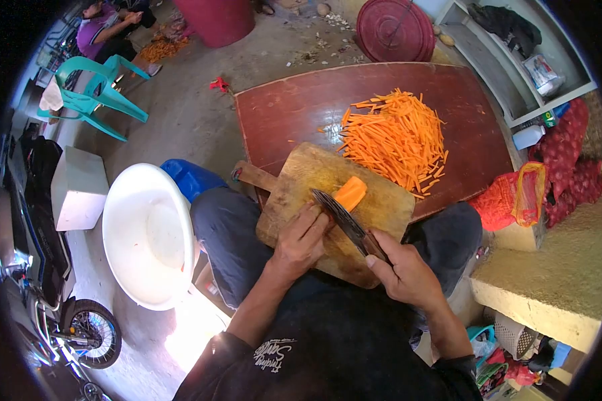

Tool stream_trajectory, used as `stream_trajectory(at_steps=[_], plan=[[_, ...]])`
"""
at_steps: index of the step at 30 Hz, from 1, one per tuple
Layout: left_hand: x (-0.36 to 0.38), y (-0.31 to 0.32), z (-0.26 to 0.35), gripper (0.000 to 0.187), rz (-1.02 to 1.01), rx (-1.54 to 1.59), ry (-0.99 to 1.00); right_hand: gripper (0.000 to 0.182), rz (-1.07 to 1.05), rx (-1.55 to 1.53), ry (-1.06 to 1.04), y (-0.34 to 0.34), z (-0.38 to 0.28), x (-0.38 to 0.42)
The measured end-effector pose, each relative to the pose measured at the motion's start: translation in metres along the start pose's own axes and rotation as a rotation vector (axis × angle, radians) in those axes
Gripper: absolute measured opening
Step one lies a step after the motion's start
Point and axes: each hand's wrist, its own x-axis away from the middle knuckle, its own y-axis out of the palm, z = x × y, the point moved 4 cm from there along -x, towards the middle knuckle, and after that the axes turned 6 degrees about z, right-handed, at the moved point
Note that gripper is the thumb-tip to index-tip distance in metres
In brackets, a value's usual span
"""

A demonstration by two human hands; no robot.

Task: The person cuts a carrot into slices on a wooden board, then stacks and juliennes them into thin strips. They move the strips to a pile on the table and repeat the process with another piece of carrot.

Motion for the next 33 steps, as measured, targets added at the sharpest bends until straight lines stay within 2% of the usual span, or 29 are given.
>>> stream_trajectory(at_steps=[8, 13, 17, 19, 22, 25, 28, 33], plan=[[0.007, -0.001, 0.000, 0.044, -0.026, -0.031, -0.017, 0.045, 0.010, 0.058, -0.052, 0.005, 0.001, -0.001], [0.009, 0.002, 0.001, 0.035, 0.008, -0.049, -0.036, 0.050, -0.106, 0.202, 0.010, 0.020, 0.015, -0.010], [0.009, 0.006, -0.001, 0.029, 0.038, -0.031, -0.042, 0.051, -0.096, 0.254, -0.038, 0.028, 0.030, -0.014], [0.011, 0.007, -0.004, 0.030, 0.040, 0.008, -0.120, 0.051, -0.090, 0.248, -0.024, 0.027, 0.028, -0.014], [0.011, 0.004, -0.004, 0.033, 0.053, 0.012, -0.141, 0.048, -0.075, 0.033, 0.041, 0.019, 0.027, -0.011], [0.012, 0.000, -0.006, 0.039, 0.069, -0.006, -0.162, 0.042, 0.165, -0.085, -0.140, 0.004, 0.020, 0.002], [0.010, -0.001, -0.010, 0.049, 0.047, 0.003, -0.176, 0.040, 0.143, -0.205, 0.097, -0.016, 0.019, 0.018], [0.005, 0.003, -0.010, 0.065, -0.062, -0.017, -0.184, 0.032, 0.288, -0.425, 0.174, -0.013, 0.064, 0.041]])
